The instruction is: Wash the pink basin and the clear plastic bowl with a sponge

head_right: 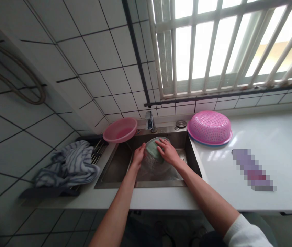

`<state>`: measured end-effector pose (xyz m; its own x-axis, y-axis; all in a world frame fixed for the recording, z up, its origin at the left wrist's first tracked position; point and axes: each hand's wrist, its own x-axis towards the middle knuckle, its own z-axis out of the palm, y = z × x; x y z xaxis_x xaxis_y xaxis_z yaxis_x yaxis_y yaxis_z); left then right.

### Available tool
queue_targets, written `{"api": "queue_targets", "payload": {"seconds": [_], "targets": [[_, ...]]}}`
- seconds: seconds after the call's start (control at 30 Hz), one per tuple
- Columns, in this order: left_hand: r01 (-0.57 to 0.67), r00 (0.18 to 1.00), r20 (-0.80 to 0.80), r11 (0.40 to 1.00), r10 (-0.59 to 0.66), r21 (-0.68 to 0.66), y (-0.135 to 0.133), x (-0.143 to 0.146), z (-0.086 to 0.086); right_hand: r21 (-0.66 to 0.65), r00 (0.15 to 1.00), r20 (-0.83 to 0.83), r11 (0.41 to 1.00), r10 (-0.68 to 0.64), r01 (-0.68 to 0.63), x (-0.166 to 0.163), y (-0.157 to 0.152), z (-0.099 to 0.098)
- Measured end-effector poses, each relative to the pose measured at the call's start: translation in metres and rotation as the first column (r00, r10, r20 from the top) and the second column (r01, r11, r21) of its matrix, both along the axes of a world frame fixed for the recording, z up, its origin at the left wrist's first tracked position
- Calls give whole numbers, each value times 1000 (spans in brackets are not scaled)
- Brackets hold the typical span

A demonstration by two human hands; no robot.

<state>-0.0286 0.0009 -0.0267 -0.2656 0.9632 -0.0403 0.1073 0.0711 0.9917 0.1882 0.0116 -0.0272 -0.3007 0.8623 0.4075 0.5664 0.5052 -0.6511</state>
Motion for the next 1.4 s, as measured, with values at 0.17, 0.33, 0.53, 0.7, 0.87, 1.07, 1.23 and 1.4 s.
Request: {"api": "queue_targets", "payload": {"seconds": [0.17,0.33,0.53,0.7,0.87,1.07,1.23,1.4], "targets": [[131,990,44,991,-133,38,5,3,-7,27,998,55,999,-37,35,-3,0,-1],[-84,914,-388,992,115,94,7,-1,-1,86,988,146,994,52,-65,-27,-18,-1],[-192,838,-535,975,104,-111,4,-11,6,163,940,218,940,262,-299,-37,-30,6],[-114,950,-292,993,111,5,7,-10,-3,46,989,13,988,146,-146,-8,-2,-1],[-52,996,-77,998,54,38,7,-4,-4,155,987,109,978,121,-137,-21,-18,4],[-35,999,-19,997,36,73,4,-1,-2,175,959,145,948,243,-266,-25,-19,10],[-8,1000,30,999,7,48,4,2,-1,155,994,77,984,71,-82,-23,-18,8],[-33,999,39,997,30,68,1,3,0,198,942,190,929,276,-312,-28,-24,10]]}}
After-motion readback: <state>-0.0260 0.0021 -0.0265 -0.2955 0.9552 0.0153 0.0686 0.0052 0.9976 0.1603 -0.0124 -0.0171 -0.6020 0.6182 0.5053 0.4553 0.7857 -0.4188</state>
